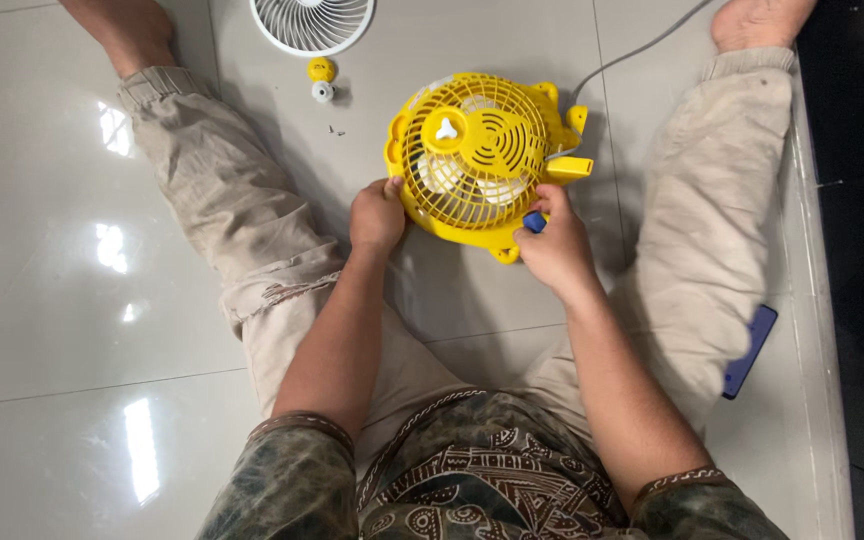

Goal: The person sits on the floor and uses a screwdriver to remove screws from the front grille of a yellow electric fan. They detach the grille, exposing the fan blades, then proceed to unscrew and remove the rear grille, leaving the fan partially disassembled.

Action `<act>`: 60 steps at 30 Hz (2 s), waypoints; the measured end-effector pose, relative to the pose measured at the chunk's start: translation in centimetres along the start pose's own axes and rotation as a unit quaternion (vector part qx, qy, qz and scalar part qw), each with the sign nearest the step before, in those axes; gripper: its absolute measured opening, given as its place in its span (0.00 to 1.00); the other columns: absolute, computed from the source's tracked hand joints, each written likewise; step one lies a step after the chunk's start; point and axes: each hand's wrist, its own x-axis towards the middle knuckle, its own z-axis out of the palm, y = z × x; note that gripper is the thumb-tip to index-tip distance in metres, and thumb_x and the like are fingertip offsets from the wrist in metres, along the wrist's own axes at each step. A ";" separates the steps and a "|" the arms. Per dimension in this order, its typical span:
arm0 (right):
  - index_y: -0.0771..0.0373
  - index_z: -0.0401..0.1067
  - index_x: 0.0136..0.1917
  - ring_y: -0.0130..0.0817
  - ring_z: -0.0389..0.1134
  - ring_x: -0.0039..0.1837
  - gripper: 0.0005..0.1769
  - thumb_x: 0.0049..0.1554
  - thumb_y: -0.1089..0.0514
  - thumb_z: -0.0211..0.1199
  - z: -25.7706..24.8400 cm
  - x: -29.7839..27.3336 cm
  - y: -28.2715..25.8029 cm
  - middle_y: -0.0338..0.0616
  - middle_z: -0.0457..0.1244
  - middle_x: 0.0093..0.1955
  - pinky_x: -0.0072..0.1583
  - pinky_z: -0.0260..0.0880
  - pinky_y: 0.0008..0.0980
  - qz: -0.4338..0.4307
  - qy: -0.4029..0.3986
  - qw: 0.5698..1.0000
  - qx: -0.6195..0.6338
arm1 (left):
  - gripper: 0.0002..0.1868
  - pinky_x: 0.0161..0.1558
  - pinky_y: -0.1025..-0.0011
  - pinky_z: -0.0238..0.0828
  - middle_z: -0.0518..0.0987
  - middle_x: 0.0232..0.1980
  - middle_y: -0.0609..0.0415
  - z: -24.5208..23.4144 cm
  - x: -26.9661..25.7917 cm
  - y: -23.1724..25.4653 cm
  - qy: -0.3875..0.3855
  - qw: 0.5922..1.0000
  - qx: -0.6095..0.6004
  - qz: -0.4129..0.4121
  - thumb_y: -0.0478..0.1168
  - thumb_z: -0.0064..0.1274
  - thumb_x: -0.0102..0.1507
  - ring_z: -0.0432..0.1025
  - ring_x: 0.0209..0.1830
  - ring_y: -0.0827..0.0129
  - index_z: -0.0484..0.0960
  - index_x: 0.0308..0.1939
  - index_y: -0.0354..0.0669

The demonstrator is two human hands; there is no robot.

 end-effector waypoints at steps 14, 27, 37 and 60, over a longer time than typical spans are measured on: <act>0.67 0.67 0.65 0.24 0.61 0.33 0.22 0.57 0.70 0.61 -2.7 -1.1 0.0 0.44 0.63 0.46 0.32 0.59 0.27 0.237 -0.022 0.927 0.289 | 0.21 0.41 0.60 0.72 0.83 0.38 0.41 -0.9 -1.3 2.6 -0.058 0.977 -0.161 -0.123 0.50 0.44 0.71 0.75 0.33 0.58 0.82 0.55 0.37; 0.56 0.70 0.70 0.24 0.55 0.27 0.36 0.48 0.69 0.53 -4.2 1.2 2.2 0.37 0.58 0.32 0.29 0.55 0.27 0.392 -0.117 0.826 0.387 | 0.19 0.51 0.67 0.72 0.85 0.45 0.44 1.3 -1.0 0.5 -0.002 0.995 -0.104 0.007 0.44 0.43 0.71 0.79 0.43 0.63 0.80 0.60 0.37; 0.66 0.70 0.65 0.23 0.55 0.26 0.31 0.48 0.63 0.70 -2.9 1.0 6.1 0.37 0.60 0.30 0.28 0.53 0.28 0.379 -0.165 0.872 0.260 | 0.20 0.53 0.71 0.72 0.85 0.50 0.48 2.9 -0.1 -1.4 -0.012 0.988 -0.149 -0.040 0.44 0.43 0.72 0.77 0.46 0.69 0.78 0.63 0.39; 0.60 0.73 0.64 0.20 0.69 0.38 0.33 0.44 0.67 0.72 -1.6 0.1 6.6 0.38 0.69 0.45 0.36 0.69 0.24 0.245 -0.048 0.946 0.205 | 0.20 0.48 0.68 0.81 0.84 0.46 0.52 2.2 0.8 -5.2 -0.131 0.920 -0.358 -0.091 0.41 0.51 0.69 0.79 0.42 0.68 0.79 0.64 0.38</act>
